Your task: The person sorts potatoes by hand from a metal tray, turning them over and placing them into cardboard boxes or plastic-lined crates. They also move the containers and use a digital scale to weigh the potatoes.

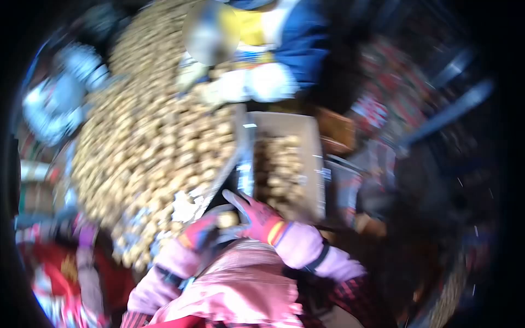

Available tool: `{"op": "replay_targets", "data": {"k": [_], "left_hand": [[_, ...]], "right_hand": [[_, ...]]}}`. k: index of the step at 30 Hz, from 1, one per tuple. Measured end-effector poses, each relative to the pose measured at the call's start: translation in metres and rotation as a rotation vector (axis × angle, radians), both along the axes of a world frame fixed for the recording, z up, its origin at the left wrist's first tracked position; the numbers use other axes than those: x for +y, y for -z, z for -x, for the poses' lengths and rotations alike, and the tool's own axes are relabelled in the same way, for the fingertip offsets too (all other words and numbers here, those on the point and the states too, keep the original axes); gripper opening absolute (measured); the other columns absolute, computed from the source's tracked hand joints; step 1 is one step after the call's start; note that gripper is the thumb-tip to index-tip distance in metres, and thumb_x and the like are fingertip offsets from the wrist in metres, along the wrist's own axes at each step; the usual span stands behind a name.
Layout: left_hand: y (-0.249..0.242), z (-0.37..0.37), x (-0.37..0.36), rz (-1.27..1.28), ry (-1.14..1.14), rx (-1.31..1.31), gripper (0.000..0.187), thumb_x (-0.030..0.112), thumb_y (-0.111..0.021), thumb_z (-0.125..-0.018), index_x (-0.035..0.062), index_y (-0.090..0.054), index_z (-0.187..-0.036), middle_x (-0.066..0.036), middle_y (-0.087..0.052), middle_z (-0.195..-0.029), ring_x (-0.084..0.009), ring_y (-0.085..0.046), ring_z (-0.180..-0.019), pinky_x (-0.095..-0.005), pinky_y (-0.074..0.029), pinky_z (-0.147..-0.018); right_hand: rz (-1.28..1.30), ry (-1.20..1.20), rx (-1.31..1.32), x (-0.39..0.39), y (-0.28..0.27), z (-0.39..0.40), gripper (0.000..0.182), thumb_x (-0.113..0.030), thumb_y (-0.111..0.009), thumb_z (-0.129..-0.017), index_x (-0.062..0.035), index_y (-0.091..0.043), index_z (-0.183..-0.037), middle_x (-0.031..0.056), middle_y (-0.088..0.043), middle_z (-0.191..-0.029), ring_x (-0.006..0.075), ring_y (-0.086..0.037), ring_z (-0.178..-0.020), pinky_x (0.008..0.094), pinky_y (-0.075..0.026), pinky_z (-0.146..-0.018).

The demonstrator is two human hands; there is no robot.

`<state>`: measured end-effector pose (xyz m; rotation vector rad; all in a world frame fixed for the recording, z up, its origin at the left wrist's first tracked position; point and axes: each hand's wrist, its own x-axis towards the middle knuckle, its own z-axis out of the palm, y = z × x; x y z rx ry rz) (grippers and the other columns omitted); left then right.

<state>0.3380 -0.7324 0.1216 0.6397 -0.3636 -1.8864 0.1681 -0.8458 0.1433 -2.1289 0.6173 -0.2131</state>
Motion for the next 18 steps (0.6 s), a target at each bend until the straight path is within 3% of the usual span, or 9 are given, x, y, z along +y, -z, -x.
{"op": "replay_targets", "data": {"k": [2, 3, 5, 9, 10, 11, 13, 15, 18], "left_hand": [[0.029, -0.002, 0.013, -0.091, 0.041, 0.019, 0.061, 0.035, -0.051, -0.098, 0.0051, -0.028, -0.147, -0.018, -0.050, -0.136, -0.0271, -0.055, -0.120, -0.0393, -0.044, -0.102], [-0.014, -0.001, 0.014, -0.089, 0.035, 0.065, 0.060, 0.032, -0.049, -0.100, 0.0042, -0.025, -0.147, -0.021, -0.051, -0.134, -0.0286, -0.054, -0.120, -0.0392, -0.045, -0.101], [0.001, -0.012, 0.030, -0.149, -0.026, 0.030, 0.061, 0.033, -0.049, -0.100, 0.0038, -0.023, -0.147, -0.024, -0.051, -0.132, -0.0301, -0.054, -0.121, -0.0387, -0.045, -0.101], [0.034, -0.036, 0.079, -0.176, -0.166, 0.093, 0.061, 0.040, -0.050, -0.098, 0.0064, -0.030, -0.145, -0.023, -0.051, -0.134, -0.0311, -0.053, -0.121, -0.0419, -0.043, -0.104], [0.039, -0.041, 0.095, -0.186, -0.205, 0.096, 0.059, 0.043, -0.051, -0.097, 0.0090, -0.034, -0.143, -0.020, -0.050, -0.135, -0.0305, -0.054, -0.121, -0.0428, -0.042, -0.105], [0.045, -0.047, 0.110, -0.181, -0.222, 0.098, 0.059, 0.043, -0.051, -0.097, 0.0090, -0.034, -0.143, -0.020, -0.050, -0.135, -0.0305, -0.054, -0.121, -0.0428, -0.042, -0.105], [0.057, -0.052, 0.136, -0.274, -0.303, 0.049, 0.058, 0.045, -0.050, -0.097, 0.0095, -0.036, -0.141, -0.020, -0.049, -0.136, -0.0303, -0.053, -0.122, -0.0431, -0.042, -0.105], [0.070, -0.050, 0.156, -0.263, -0.357, 0.074, 0.057, 0.046, -0.049, -0.097, 0.0096, -0.037, -0.140, -0.019, -0.051, -0.134, -0.0302, -0.053, -0.122, -0.0428, -0.043, -0.105], [0.076, -0.050, 0.166, -0.242, -0.411, 0.090, 0.057, 0.045, -0.049, -0.098, 0.0087, -0.037, -0.140, -0.019, -0.052, -0.132, -0.0302, -0.054, -0.121, -0.0423, -0.044, -0.104]], "right_hand": [[-0.090, -0.094, -0.034, 0.010, 0.011, -0.012, 0.075, -0.027, -0.076, -0.079, -0.0122, -0.039, -0.142, 0.0190, -0.055, -0.128, 0.0349, -0.056, -0.115, 0.0405, -0.046, -0.097], [-0.127, -0.073, -0.057, 0.009, 0.019, -0.004, 0.067, -0.024, -0.076, -0.078, -0.0101, -0.047, -0.136, 0.0163, -0.062, -0.120, 0.0311, -0.062, -0.107, 0.0382, -0.050, -0.091], [-0.094, 0.213, -0.006, -0.019, 0.041, 0.024, 0.054, -0.019, -0.073, -0.080, -0.0076, -0.053, -0.130, 0.0147, -0.064, -0.111, 0.0241, -0.064, -0.096, 0.0360, -0.052, -0.082], [0.392, 0.716, 0.114, -0.120, 0.089, 0.184, 0.053, -0.002, -0.069, -0.079, -0.0036, -0.052, -0.129, 0.0091, -0.062, -0.111, 0.0201, -0.059, -0.101, 0.0325, -0.048, -0.092], [0.363, 0.870, 0.059, -0.148, 0.111, 0.252, 0.050, -0.003, -0.067, -0.081, -0.0024, -0.051, -0.128, 0.0099, -0.061, -0.115, 0.0216, -0.059, -0.104, 0.0332, -0.048, -0.093], [0.056, 1.125, 0.043, -0.143, 0.079, 0.277, 0.049, -0.007, -0.065, -0.084, -0.0024, -0.050, -0.131, 0.0104, -0.060, -0.119, 0.0230, -0.059, -0.104, 0.0342, -0.047, -0.093], [0.474, 1.254, 0.152, -0.126, 0.064, 0.337, 0.058, -0.014, -0.069, -0.082, -0.0023, -0.048, -0.134, 0.0154, -0.059, -0.127, 0.0271, -0.057, -0.115, 0.0364, -0.043, -0.100], [0.547, 1.239, 0.598, -0.084, 0.037, 0.354, 0.059, -0.022, -0.069, -0.084, -0.0027, -0.048, -0.135, 0.0154, -0.058, -0.129, 0.0274, -0.056, -0.118, 0.0373, -0.042, -0.101], [0.479, 1.217, 0.604, -0.084, 0.051, 0.353, 0.061, -0.027, -0.070, -0.080, -0.0029, -0.050, -0.132, 0.0173, -0.058, -0.128, 0.0298, -0.056, -0.118, 0.0380, -0.042, -0.100]]}}
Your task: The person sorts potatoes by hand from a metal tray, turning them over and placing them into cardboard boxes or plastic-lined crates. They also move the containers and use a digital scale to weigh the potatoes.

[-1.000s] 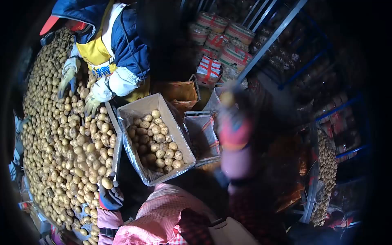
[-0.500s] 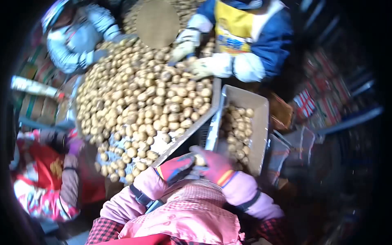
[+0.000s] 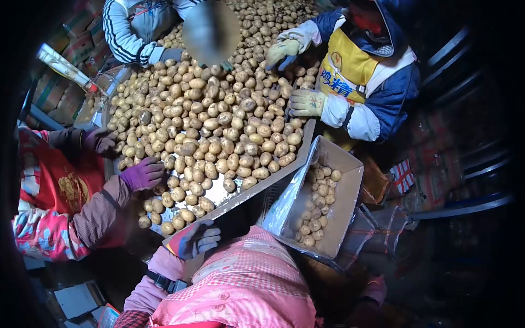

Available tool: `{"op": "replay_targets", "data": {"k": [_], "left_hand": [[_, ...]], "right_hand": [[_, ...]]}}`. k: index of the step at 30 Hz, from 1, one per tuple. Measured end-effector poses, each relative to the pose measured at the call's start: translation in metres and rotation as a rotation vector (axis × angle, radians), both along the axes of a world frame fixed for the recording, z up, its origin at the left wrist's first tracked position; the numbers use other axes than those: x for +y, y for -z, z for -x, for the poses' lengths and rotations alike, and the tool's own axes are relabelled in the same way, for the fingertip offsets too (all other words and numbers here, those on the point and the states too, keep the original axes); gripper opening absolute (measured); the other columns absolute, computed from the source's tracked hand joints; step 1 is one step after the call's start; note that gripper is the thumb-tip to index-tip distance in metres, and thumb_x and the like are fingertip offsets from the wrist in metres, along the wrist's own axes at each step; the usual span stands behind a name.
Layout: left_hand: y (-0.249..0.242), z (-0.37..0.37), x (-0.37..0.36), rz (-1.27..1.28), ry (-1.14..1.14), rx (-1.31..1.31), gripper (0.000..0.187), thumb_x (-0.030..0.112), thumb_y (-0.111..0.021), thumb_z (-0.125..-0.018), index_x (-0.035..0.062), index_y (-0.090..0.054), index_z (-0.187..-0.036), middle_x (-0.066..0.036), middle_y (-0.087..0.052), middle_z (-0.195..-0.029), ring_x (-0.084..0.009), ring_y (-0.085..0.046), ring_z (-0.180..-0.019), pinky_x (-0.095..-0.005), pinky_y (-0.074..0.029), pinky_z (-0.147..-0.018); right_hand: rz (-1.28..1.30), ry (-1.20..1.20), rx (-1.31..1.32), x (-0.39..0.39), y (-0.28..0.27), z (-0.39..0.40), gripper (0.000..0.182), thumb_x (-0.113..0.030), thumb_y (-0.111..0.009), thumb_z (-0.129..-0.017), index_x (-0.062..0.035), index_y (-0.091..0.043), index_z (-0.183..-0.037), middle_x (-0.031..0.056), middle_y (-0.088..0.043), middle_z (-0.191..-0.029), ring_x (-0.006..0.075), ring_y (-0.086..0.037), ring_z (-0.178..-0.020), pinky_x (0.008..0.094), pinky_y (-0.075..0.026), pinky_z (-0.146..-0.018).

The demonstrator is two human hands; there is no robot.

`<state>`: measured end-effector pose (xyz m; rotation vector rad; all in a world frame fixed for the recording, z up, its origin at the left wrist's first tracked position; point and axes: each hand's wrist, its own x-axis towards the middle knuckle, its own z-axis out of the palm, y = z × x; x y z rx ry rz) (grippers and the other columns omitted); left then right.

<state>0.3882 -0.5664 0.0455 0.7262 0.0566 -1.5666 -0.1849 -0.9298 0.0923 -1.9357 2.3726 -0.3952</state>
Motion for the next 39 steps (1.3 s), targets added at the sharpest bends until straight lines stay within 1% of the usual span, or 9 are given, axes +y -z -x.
{"op": "replay_targets", "data": {"k": [5, 8, 9, 10, 14, 19, 21, 28, 39], "left_hand": [[-0.010, -0.007, -0.005, -0.018, -0.038, 0.062, 0.057, 0.043, -0.048, -0.099, 0.0069, -0.036, -0.141, -0.018, -0.052, -0.132, -0.0298, -0.055, -0.120, -0.0407, -0.044, -0.104], [-0.011, -0.012, 0.001, -0.002, -0.076, 0.040, 0.060, 0.043, -0.048, -0.099, 0.0063, -0.033, -0.143, -0.018, -0.052, -0.131, -0.0294, -0.055, -0.119, -0.0406, -0.044, -0.104], [-0.012, -0.013, 0.004, -0.012, -0.100, 0.020, 0.060, 0.043, -0.048, -0.098, 0.0064, -0.032, -0.144, -0.018, -0.053, -0.131, -0.0294, -0.055, -0.118, -0.0406, -0.044, -0.104], [-0.009, -0.013, 0.009, -0.010, -0.137, 0.010, 0.060, 0.042, -0.049, -0.098, 0.0032, -0.035, -0.141, -0.018, -0.054, -0.130, -0.0293, -0.055, -0.118, -0.0412, -0.045, -0.103], [0.004, -0.012, 0.039, -0.054, -0.266, 0.030, 0.059, 0.041, -0.051, -0.097, -0.0036, -0.042, -0.135, -0.018, -0.056, -0.126, -0.0298, -0.056, -0.117, -0.0429, -0.046, -0.103], [0.006, -0.005, 0.066, -0.117, -0.382, 0.037, 0.058, 0.041, -0.052, -0.097, -0.0031, -0.045, -0.134, -0.020, -0.057, -0.126, -0.0319, -0.057, -0.117, -0.0448, -0.046, -0.103], [0.010, -0.002, 0.073, -0.114, -0.422, 0.061, 0.058, 0.042, -0.052, -0.097, -0.0030, -0.046, -0.133, -0.021, -0.057, -0.126, -0.0327, -0.057, -0.117, -0.0455, -0.046, -0.102], [0.030, 0.011, 0.085, -0.124, -0.547, 0.155, 0.054, 0.040, -0.051, -0.097, -0.0026, -0.049, -0.131, -0.022, -0.059, -0.123, -0.0352, -0.058, -0.114, -0.0472, -0.047, -0.101], [0.029, 0.009, 0.085, -0.127, -0.551, 0.188, 0.055, 0.042, -0.049, -0.098, -0.0017, -0.048, -0.132, -0.023, -0.056, -0.128, -0.0359, -0.056, -0.118, -0.0460, -0.044, -0.103]], "right_hand": [[-0.137, -0.044, -0.089, -0.034, 0.016, -0.074, 0.064, -0.036, -0.073, -0.074, -0.0020, -0.056, -0.125, 0.0221, -0.059, -0.123, 0.0357, -0.057, -0.114, 0.0409, -0.044, -0.097], [0.055, -0.328, -0.053, -0.074, 0.014, -0.161, 0.058, -0.025, -0.070, -0.079, 0.0008, -0.052, -0.128, 0.0233, -0.060, -0.118, 0.0368, -0.058, -0.110, 0.0422, -0.044, -0.096], [-0.023, -0.390, -0.378, -0.078, 0.010, -0.200, 0.059, -0.020, -0.073, -0.079, 0.0008, -0.051, -0.130, 0.0218, -0.059, -0.122, 0.0341, -0.057, -0.112, 0.0415, -0.044, -0.097], [0.069, -0.544, -0.381, -0.108, 0.058, -0.204, 0.058, -0.013, -0.073, -0.078, 0.0004, -0.051, -0.130, 0.0195, -0.057, -0.125, 0.0317, -0.055, -0.115, 0.0404, -0.044, -0.098], [-0.053, -0.952, -0.363, -0.034, 0.008, -0.371, 0.056, -0.023, -0.068, -0.082, -0.0019, -0.051, -0.130, 0.0209, -0.053, -0.128, 0.0368, -0.051, -0.119, 0.0414, -0.039, -0.104], [-0.290, -1.488, -0.404, 0.032, 0.025, -0.453, 0.050, -0.022, -0.064, -0.081, -0.0061, -0.054, -0.128, 0.0220, -0.056, -0.124, 0.0380, -0.050, -0.120, 0.0421, -0.040, -0.103], [-0.295, -1.609, -0.006, 0.048, 0.016, -0.463, 0.045, -0.027, -0.067, -0.079, -0.0102, -0.060, -0.120, 0.0189, -0.058, -0.123, 0.0399, -0.051, -0.118, 0.0459, -0.040, -0.102], [-0.227, -1.577, -0.043, 0.029, 0.066, -0.453, 0.044, -0.031, -0.066, -0.079, -0.0138, -0.061, -0.119, 0.0180, -0.058, -0.125, 0.0385, -0.049, -0.120, 0.0475, -0.039, -0.103], [-0.224, -1.605, -0.052, 0.035, 0.051, -0.460, 0.039, -0.025, -0.066, -0.078, -0.0139, -0.062, -0.116, 0.0142, -0.060, -0.121, 0.0365, -0.051, -0.117, 0.0459, -0.038, -0.104]]}}
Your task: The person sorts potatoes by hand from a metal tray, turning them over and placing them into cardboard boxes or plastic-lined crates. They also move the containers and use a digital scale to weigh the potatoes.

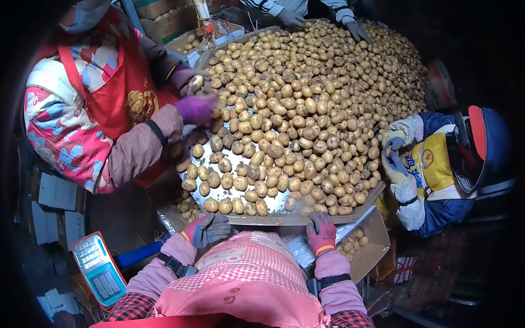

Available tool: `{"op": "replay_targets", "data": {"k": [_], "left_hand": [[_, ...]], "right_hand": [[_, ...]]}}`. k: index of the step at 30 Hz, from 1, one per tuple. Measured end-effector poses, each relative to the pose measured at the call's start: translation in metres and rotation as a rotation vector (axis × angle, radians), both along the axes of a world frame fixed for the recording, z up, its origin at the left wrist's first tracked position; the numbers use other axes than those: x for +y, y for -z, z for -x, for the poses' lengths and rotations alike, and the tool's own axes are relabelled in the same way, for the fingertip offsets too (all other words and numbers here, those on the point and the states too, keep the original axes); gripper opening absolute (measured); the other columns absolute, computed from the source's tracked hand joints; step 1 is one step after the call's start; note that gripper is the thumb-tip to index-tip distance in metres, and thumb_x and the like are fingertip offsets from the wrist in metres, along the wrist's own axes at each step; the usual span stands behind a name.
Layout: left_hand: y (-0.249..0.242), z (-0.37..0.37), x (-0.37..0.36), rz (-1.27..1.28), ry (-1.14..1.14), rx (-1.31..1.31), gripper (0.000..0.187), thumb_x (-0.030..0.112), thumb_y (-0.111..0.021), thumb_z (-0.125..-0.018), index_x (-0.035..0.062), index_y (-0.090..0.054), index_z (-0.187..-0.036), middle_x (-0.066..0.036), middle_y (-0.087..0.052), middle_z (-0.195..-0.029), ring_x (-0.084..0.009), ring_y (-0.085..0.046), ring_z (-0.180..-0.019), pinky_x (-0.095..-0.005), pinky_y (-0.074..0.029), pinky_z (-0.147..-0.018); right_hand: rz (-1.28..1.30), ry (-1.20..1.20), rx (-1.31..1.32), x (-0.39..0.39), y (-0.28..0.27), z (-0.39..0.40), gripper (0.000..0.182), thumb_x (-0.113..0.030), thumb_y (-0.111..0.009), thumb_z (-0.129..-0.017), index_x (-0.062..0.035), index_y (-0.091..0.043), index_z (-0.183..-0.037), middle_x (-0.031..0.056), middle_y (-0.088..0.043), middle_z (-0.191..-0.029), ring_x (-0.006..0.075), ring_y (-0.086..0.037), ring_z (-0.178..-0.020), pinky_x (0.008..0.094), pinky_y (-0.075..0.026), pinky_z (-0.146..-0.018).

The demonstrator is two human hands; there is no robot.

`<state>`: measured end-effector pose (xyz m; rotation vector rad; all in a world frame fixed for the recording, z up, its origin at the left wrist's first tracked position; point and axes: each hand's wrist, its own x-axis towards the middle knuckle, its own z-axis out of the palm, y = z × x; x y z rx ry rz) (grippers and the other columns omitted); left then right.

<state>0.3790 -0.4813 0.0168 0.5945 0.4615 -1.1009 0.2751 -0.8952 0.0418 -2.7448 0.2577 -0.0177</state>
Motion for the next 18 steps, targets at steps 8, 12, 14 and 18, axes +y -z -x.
{"op": "replay_targets", "data": {"k": [8, 12, 14, 18], "left_hand": [[0.007, -0.005, 0.001, 0.000, 0.041, 0.032, 0.053, 0.040, -0.045, -0.100, -0.0015, -0.046, -0.133, -0.023, -0.055, -0.129, -0.0353, -0.057, -0.117, -0.0452, -0.045, -0.103], [0.006, -0.006, 0.003, 0.023, 0.056, 0.012, 0.051, 0.035, -0.045, -0.100, -0.0016, -0.044, -0.136, -0.023, -0.054, -0.130, -0.0358, -0.057, -0.116, -0.0455, -0.045, -0.102], [0.005, -0.006, 0.006, 0.088, 0.072, -0.043, 0.049, 0.028, -0.046, -0.099, -0.0029, -0.042, -0.137, -0.023, -0.054, -0.130, -0.0350, -0.057, -0.117, -0.0449, -0.046, -0.102], [-0.023, -0.024, -0.003, 0.074, 0.092, -0.140, 0.049, 0.023, -0.052, -0.096, -0.0032, -0.042, -0.137, -0.023, -0.054, -0.131, -0.0339, -0.055, -0.119, -0.0455, -0.044, -0.104]], "right_hand": [[0.009, 0.036, 0.007, 0.004, -0.002, -0.005, 0.039, -0.026, -0.066, -0.078, -0.0157, -0.063, -0.116, 0.0137, -0.060, -0.120, 0.0355, -0.051, -0.118, 0.0459, -0.039, -0.104], [0.029, 0.046, 0.013, 0.005, -0.001, -0.007, 0.038, -0.025, -0.067, -0.077, -0.0155, -0.064, -0.114, 0.0133, -0.061, -0.118, 0.0349, -0.051, -0.117, 0.0458, -0.039, -0.103], [0.021, 0.043, 0.013, 0.004, 0.002, -0.008, 0.037, -0.024, -0.067, -0.077, -0.0150, -0.064, -0.113, 0.0133, -0.061, -0.117, 0.0348, -0.052, -0.116, 0.0460, -0.040, -0.102], [0.022, 0.017, -0.035, 0.004, 0.004, -0.011, 0.035, -0.023, -0.066, -0.076, -0.0130, -0.063, -0.109, 0.0131, -0.060, -0.114, 0.0348, -0.052, -0.113, 0.0472, -0.040, -0.100]]}}
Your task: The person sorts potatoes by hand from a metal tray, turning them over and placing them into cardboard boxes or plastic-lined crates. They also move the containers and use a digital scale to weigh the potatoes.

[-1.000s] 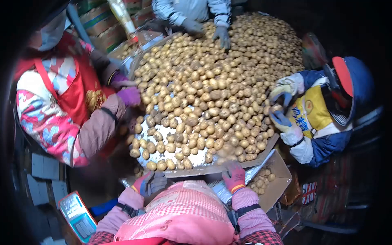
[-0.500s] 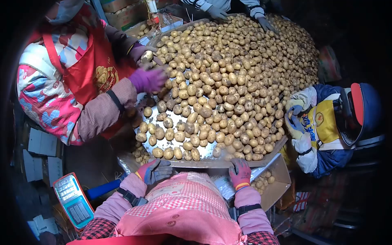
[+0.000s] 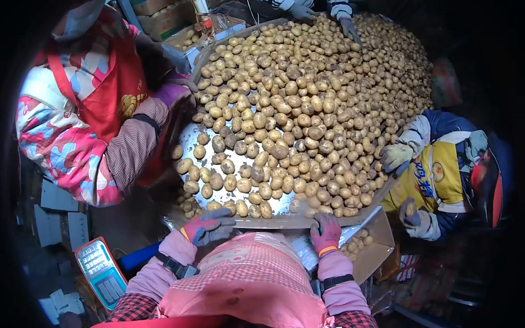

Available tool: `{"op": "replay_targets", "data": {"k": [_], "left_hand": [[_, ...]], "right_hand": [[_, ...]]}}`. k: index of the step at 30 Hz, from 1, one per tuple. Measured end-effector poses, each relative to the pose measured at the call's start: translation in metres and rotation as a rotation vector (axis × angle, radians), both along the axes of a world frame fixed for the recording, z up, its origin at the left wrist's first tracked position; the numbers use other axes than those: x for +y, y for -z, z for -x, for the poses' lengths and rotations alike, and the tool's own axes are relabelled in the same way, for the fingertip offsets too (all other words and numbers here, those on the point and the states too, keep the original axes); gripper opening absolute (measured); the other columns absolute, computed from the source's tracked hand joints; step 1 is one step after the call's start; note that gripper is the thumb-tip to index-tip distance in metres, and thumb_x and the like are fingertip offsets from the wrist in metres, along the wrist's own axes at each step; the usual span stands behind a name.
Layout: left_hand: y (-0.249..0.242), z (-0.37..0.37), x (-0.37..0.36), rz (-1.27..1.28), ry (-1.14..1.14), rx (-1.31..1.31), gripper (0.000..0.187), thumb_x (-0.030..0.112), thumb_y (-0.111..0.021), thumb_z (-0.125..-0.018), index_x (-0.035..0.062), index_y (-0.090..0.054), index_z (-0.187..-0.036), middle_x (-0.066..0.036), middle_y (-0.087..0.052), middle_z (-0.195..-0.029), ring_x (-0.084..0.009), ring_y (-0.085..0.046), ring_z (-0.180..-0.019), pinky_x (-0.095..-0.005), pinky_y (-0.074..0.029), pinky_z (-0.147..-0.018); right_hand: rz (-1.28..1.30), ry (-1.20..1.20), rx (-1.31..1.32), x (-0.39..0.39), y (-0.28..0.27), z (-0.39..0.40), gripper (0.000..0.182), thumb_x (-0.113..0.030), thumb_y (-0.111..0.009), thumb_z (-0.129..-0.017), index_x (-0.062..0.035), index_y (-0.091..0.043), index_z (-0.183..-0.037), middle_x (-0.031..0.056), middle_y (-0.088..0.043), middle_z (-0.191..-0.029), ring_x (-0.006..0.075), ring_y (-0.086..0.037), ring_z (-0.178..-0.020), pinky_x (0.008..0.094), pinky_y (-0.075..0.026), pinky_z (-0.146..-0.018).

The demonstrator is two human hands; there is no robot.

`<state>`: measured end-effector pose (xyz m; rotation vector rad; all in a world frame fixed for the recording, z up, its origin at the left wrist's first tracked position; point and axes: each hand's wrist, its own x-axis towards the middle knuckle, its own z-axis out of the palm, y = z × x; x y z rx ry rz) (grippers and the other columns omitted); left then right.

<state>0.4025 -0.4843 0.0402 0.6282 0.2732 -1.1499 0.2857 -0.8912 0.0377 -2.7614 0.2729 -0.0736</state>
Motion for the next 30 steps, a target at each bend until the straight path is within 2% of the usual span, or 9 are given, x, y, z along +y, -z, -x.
{"op": "replay_targets", "data": {"k": [2, 4, 6, 8, 11, 18, 26, 28, 30], "left_hand": [[-0.023, -0.031, -0.012, -0.123, -0.148, -0.149, 0.049, 0.020, -0.057, -0.093, -0.0017, -0.045, -0.136, -0.019, -0.056, -0.129, -0.0277, -0.055, -0.120, -0.0396, -0.044, -0.103], [0.023, -0.075, -0.004, -0.194, -0.168, -0.434, 0.052, 0.021, -0.062, -0.091, 0.0001, -0.046, -0.136, -0.015, -0.057, -0.126, -0.0217, -0.055, -0.118, -0.0330, -0.044, -0.099], [0.006, -0.116, -0.022, -0.795, -0.233, -0.727, 0.064, 0.028, -0.066, -0.087, -0.0005, -0.042, -0.139, -0.014, -0.058, -0.124, -0.0176, -0.057, -0.103, -0.0300, -0.047, -0.084], [0.011, -0.152, -0.037, -0.961, -0.288, -0.876, 0.067, 0.031, -0.069, -0.084, 0.0003, -0.045, -0.138, -0.017, -0.058, -0.125, -0.0213, -0.058, -0.110, -0.0314, -0.046, -0.091], [0.007, -0.176, -0.057, -1.360, -0.024, -1.064, 0.077, 0.035, -0.070, -0.079, 0.0051, -0.038, -0.143, -0.025, -0.043, -0.141, -0.0357, -0.042, -0.133, -0.0398, -0.032, -0.110], [0.033, -0.212, -0.084, -1.660, 0.315, -1.316, 0.089, 0.035, -0.071, -0.074, 0.0074, -0.029, -0.147, -0.021, -0.034, -0.148, -0.0345, -0.035, -0.137, -0.0401, -0.032, -0.111], [0.005, -0.191, -0.087, -1.698, 0.211, -1.253, 0.093, 0.030, -0.079, -0.070, 0.0080, -0.030, -0.146, -0.022, -0.046, -0.139, -0.0358, -0.046, -0.128, -0.0412, -0.036, -0.107], [-0.001, -0.171, -0.084, -1.043, -0.320, -1.093, 0.061, 0.027, -0.074, -0.081, 0.0062, -0.049, -0.133, -0.017, -0.061, -0.117, -0.0289, -0.060, -0.106, -0.0361, -0.052, -0.086], [-0.026, -0.146, -0.078, -0.382, -0.192, -0.217, 0.039, 0.036, -0.064, -0.090, 0.0086, -0.059, -0.118, -0.010, -0.067, -0.099, -0.0242, -0.065, -0.084, -0.0299, -0.054, -0.065]], "right_hand": [[0.021, -0.013, -0.031, 0.000, 0.003, 0.002, 0.036, -0.023, -0.066, -0.076, -0.0135, -0.063, -0.110, 0.0135, -0.060, -0.115, 0.0355, -0.052, -0.113, 0.0477, -0.040, -0.100], [-0.005, 0.003, -0.014, -0.001, 0.007, 0.003, 0.037, -0.023, -0.066, -0.076, -0.0141, -0.063, -0.112, 0.0139, -0.059, -0.116, 0.0366, -0.051, -0.113, 0.0486, -0.039, -0.100], [0.011, 0.024, -0.013, 0.001, 0.004, 0.005, 0.040, -0.025, -0.066, -0.076, -0.0143, -0.063, -0.114, 0.0143, -0.058, -0.117, 0.0370, -0.049, -0.115, 0.0486, -0.037, -0.101], [0.001, 0.058, 0.049, -0.001, 0.009, 0.009, 0.043, -0.028, -0.067, -0.076, -0.0147, -0.062, -0.117, 0.0150, -0.057, -0.120, 0.0380, -0.048, -0.117, 0.0496, -0.035, -0.102], [0.011, 0.059, 0.047, -0.005, 0.018, 0.013, 0.049, -0.032, -0.068, -0.076, -0.0130, -0.059, -0.121, 0.0180, -0.053, -0.126, 0.0403, -0.046, -0.119, 0.0515, -0.034, -0.103], [0.069, 0.012, -0.064, 0.000, 0.003, 0.001, 0.038, -0.018, -0.066, -0.074, -0.0092, -0.063, -0.111, 0.0171, -0.061, -0.109, 0.0408, -0.055, -0.105, 0.0510, -0.044, -0.092], [0.061, 0.076, -0.159, 0.000, -0.010, -0.020, 0.051, -0.024, -0.069, -0.074, -0.0117, -0.059, -0.123, 0.0185, -0.058, -0.120, 0.0387, -0.052, -0.114, 0.0506, -0.041, -0.099], [-0.142, -0.070, -0.332, 0.015, -0.046, -0.073, 0.050, -0.024, -0.067, -0.077, -0.0116, -0.058, -0.125, 0.0165, -0.060, -0.118, 0.0361, -0.055, -0.111, 0.0493, -0.042, -0.098], [-0.268, -0.190, -0.269, 0.044, -0.053, -0.121, 0.056, -0.029, -0.068, -0.078, -0.0137, -0.055, -0.130, 0.0131, -0.058, -0.123, 0.0343, -0.051, -0.116, 0.0471, -0.040, -0.101]]}}
